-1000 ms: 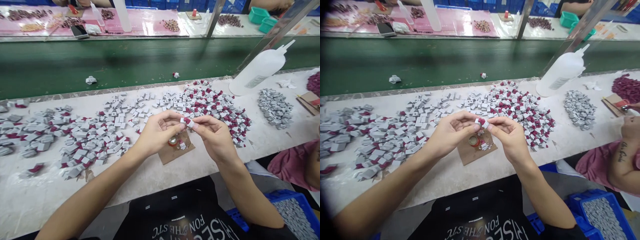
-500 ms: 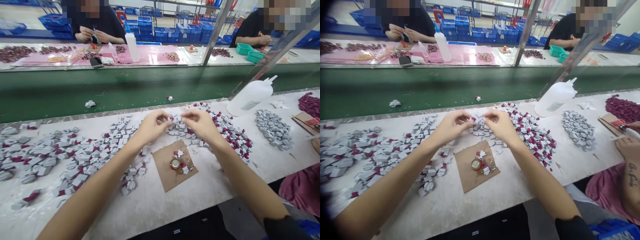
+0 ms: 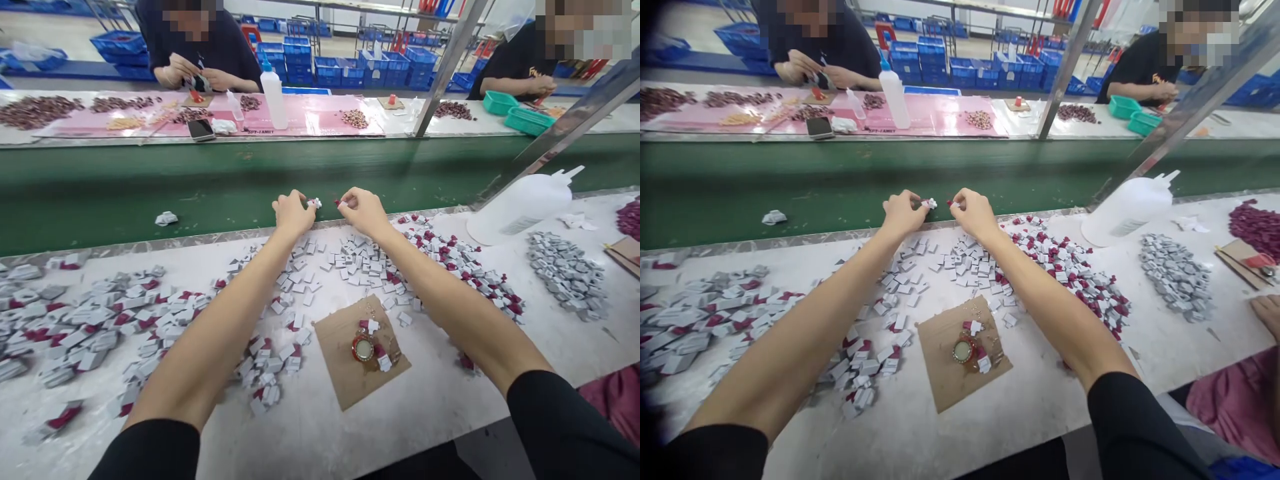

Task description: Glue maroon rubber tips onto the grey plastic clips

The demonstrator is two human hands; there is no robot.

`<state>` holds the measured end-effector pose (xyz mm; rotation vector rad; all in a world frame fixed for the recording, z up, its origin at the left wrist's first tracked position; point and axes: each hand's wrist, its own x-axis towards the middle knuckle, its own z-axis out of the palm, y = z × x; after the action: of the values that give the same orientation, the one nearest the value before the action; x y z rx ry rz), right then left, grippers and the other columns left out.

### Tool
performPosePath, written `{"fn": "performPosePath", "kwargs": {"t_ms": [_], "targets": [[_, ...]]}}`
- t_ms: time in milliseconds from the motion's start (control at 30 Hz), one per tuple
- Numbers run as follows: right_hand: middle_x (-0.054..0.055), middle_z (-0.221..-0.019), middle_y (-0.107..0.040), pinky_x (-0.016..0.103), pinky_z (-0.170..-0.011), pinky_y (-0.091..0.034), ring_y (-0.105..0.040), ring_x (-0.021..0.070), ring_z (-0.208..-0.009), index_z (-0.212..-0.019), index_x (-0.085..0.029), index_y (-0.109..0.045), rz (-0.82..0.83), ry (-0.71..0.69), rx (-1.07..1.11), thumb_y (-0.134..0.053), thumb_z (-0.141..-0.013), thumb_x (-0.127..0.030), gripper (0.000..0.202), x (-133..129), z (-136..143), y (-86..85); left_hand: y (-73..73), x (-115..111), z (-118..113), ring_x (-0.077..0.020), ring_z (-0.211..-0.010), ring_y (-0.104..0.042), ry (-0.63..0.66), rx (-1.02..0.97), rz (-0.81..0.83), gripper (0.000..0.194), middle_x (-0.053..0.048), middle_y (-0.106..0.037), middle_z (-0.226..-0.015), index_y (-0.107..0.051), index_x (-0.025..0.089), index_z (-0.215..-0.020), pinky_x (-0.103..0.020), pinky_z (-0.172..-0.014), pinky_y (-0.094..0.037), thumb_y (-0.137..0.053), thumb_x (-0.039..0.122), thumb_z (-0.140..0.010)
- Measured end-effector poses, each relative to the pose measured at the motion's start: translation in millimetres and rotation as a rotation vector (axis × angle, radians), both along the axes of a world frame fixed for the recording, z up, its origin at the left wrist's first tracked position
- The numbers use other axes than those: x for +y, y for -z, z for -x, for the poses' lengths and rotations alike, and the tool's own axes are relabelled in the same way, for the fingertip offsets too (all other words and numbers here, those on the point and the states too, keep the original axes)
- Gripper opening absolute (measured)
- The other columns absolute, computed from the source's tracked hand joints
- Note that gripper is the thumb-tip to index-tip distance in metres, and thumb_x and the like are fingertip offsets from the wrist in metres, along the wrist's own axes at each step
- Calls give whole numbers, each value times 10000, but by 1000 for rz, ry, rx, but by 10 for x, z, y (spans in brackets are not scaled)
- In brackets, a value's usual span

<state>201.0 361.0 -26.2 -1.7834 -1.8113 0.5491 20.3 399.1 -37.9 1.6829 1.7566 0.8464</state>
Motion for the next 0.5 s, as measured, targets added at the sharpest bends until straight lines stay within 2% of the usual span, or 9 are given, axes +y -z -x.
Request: {"fn": "performPosePath", "kwargs": {"t_ms": [67,133,233,300,367,433,500], "targets": [[78,-1123,-802,343,-943,-597,-749,224,-974,-1133,-205,-736,-60,-49,68,-685,-995,-194,148,-305,-63,-59,-83,-238,-2,-328,-1153,-661,112,-101,-4,88,-150,-753,-1090,-668,223,-933,-489,-1037,-536,-691,269,-1004],[66,-1115,-768,354,-899,-608,-726,216,-930,-1057,-230,-710,-159,-110,158,-695,-948,-150,136,-671,-104,-101,-170,-537,-20,-278,-989,-699,314,-268,48,204,-114,-774,-1011,-714,219,-971,-425,-915,-567,-638,386,-1059],[54,-1088,-726,393,-874,-619,-703,225,-923,-1000,-265,-669,-259,-154,287,-705,-926,-146,144,-1239,-131,-135,-277,-1005,-44,-235,-866,-704,536,-406,78,266,-80,-787,-933,-757,205,-928,-375,-832,-570,-717,454,-1012],[46,-1114,-723,396,-862,-637,-716,228,-952,-1071,-283,-660,-237,-127,435,-784,-918,-206,212,-1577,-149,-146,-319,-1287,-40,-215,-845,-707,591,-442,72,228,-67,-798,-934,-777,200,-917,-362,-832,-577,-755,417,-981],[45,-1134,-745,383,-864,-665,-748,232,-999,-1133,-288,-673,-143,-93,625,-863,-913,-299,292,-1861,-178,-146,-336,-1538,-24,-210,-856,-727,609,-476,95,173,-63,-816,-967,-796,201,-961,-358,-839,-593,-759,369,-976],[53,-1120,-780,378,-886,-691,-779,238,-1031,-1124,-279,-717,-23,-73,757,-894,-926,-385,286,-2087,-213,-128,-328,-1750,-10,-214,-903,-752,619,-499,116,127,-64,-831,-1011,-803,210,-1008,-360,-860,-607,-755,325,-982],[59,-1072,-809,388,-896,-705,-801,239,-992,-1075,-267,-765,47,-53,789,-881,-957,-439,239,-2260,-246,-96,-297,-1905,-5,-222,-944,-767,645,-501,133,105,-61,-836,-1031,-798,224,-1024,-368,-878,-614,-734,303,-1000]]}}
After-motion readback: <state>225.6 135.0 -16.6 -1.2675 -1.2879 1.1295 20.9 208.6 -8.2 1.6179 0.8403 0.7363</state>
